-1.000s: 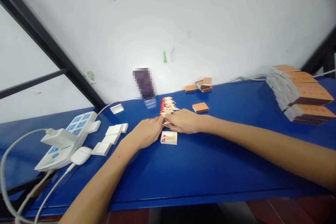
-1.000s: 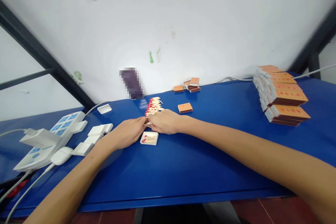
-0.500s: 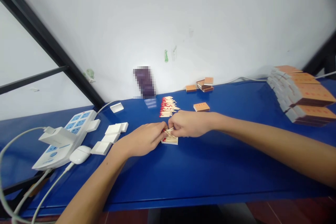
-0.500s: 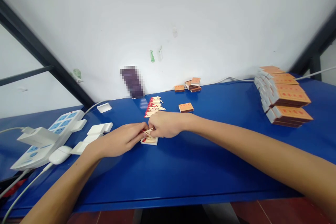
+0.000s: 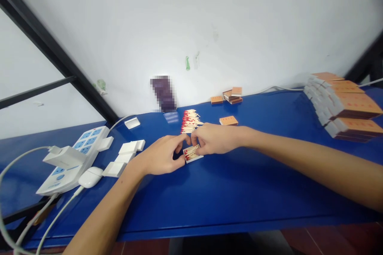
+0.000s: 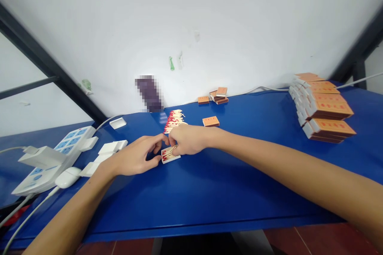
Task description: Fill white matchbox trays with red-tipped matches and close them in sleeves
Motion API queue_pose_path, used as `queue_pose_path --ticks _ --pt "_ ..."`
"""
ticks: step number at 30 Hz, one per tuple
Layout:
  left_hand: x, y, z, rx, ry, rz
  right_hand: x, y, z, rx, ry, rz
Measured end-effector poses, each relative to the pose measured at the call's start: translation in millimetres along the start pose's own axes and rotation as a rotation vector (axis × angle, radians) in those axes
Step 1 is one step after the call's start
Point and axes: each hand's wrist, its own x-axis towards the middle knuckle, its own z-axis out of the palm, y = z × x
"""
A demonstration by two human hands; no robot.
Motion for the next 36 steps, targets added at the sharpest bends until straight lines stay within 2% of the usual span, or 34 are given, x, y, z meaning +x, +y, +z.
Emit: queue_pose_path --ticks 6,9,14,21,27,32,36 --pt "0.6 0.2 0.4 0.032 -0.016 -0.045 1.2 9.9 0.3 -0.019 0.069 -0.126" --pt "3.5 0.6 4.2 0.047 -0.009 -0.022 4.8 12.7 4.1 0.0 0.072 -0.174" --pt "7.3 -1.3 9.7 0.045 0.024 0.032 8.5 10.1 8.5 -0.031 0.083 -0.155" --pt "7.8 -4.4 10.9 0.067 0.051 0.031 7.9 11.2 8.7 -0.051 0.135 -0.135" --pt "8.2 -5.2 11.7 0.035 0.066 0.046 4.7 10.6 3.0 -0.047 0.09 -0.152" --pt "9.0 -6.8 13.5 0.064 0.091 0.04 1.8 9.5 -1.4 -0.022 0.082 -0.227" --pt "8.5 -7.9 14.3 0.091 0.128 0.038 2.2 12.6 -1.0 -0.017 0.054 -0.216"
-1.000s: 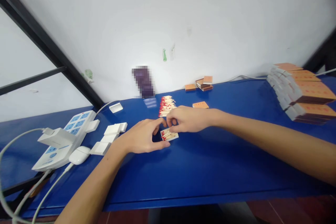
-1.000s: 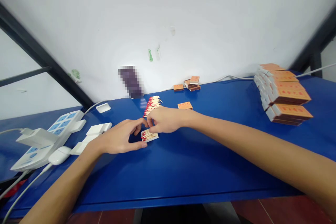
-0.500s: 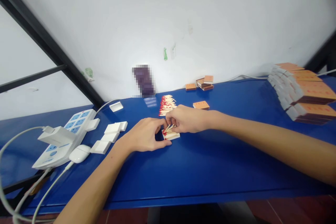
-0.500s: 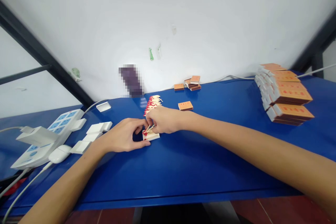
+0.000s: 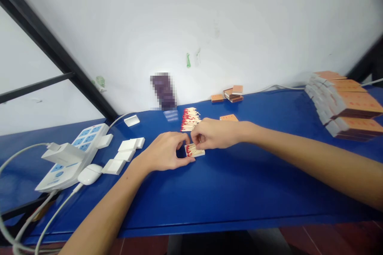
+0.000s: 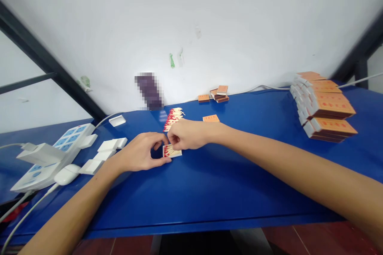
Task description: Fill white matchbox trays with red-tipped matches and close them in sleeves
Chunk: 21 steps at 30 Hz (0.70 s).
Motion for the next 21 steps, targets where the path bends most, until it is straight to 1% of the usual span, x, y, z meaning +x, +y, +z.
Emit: queue_pose_path --ticks 7,10,15,21 --pt "-0.7 -1.8 2.5 0.02 0.071 0.039 0.5 2.3 -1.1 0.004 -0.045 0.043" --pt "-0.3 -2.5 3.7 0.029 0.079 0.047 0.3 1.5 -1.3 -0.008 -0.032 0.055" --pt "0.5 -2.9 4.8 0.046 0.091 0.061 0.2 1.1 -0.1 -0.062 0.052 0.02" --pt "0.8 -1.9 3.9 0.034 0.102 0.065 -1.0 -3.6 -1.3 -0.102 0.013 -0.004"
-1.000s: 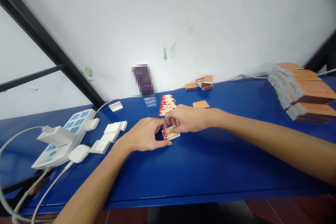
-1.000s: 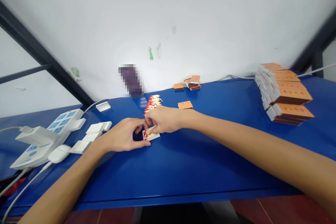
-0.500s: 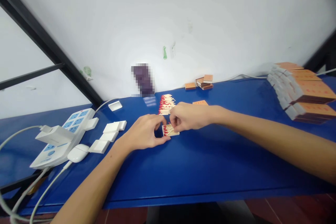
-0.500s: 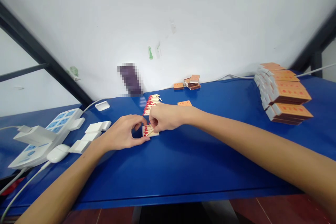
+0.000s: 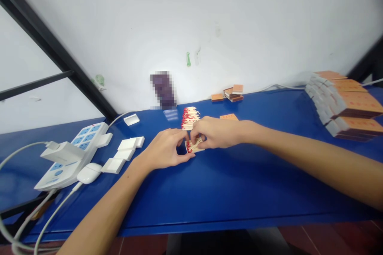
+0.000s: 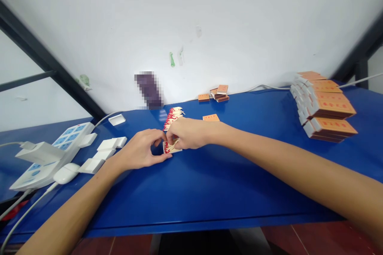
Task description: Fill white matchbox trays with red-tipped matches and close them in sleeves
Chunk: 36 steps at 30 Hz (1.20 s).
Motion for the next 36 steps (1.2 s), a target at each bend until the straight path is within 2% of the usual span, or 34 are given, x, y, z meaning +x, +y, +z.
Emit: queue_pose_path --ticks 3,8,20,26,36 --pt "0.1 -0.3 -0.3 -0.001 0.006 -0.006 -0.3 -2.5 0.5 -0.013 0.023 0.016" --pt "-0.1 -3.0 1.9 0.021 0.022 -0.007 0.5 -7.5 3.6 -0.114 0.05 0.14" --pt "-0.6 -5.3 5.5 0.015 0.025 -0.017 5.2 -7.0 11.1 -0.266 0.055 0.124" --pt "-0.9 -6.7 7.6 -0.005 0.035 -0.013 3.5 -7.2 11.5 -0.188 0.094 0.101" --pt "-0.4 -5.5 7.2 -0.036 0.018 -0.025 0.5 -0.9 2.3 -0.032 0.025 0.109"
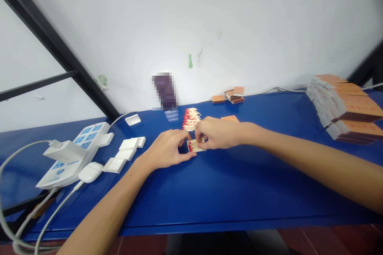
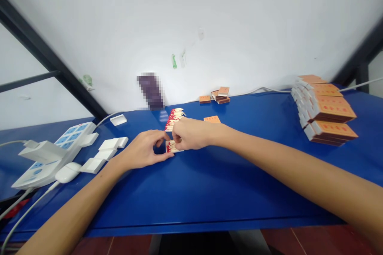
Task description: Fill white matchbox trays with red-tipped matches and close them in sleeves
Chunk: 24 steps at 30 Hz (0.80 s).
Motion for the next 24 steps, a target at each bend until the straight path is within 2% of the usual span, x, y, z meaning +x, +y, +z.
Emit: queue_pose_path --ticks 5,11,18,24 --pt "0.0 0.0 0.0 -0.008 -0.005 -0.004 -1.6 2.5 -3.4 0.037 -0.047 -0.028" --pt "0.0 -0.7 0.8 0.01 0.008 0.006 -1.5 0.5 -2.9 -0.004 -0.018 -0.004" --pt "0.4 -0.3 0.3 0.019 0.0 -0.001 2.8 4.4 4.9 -0.023 0.029 -0.042" --pt "0.6 1.3 -0.9 0.011 -0.008 0.009 0.4 2.4 1.6 0.019 0.0 -0.051"
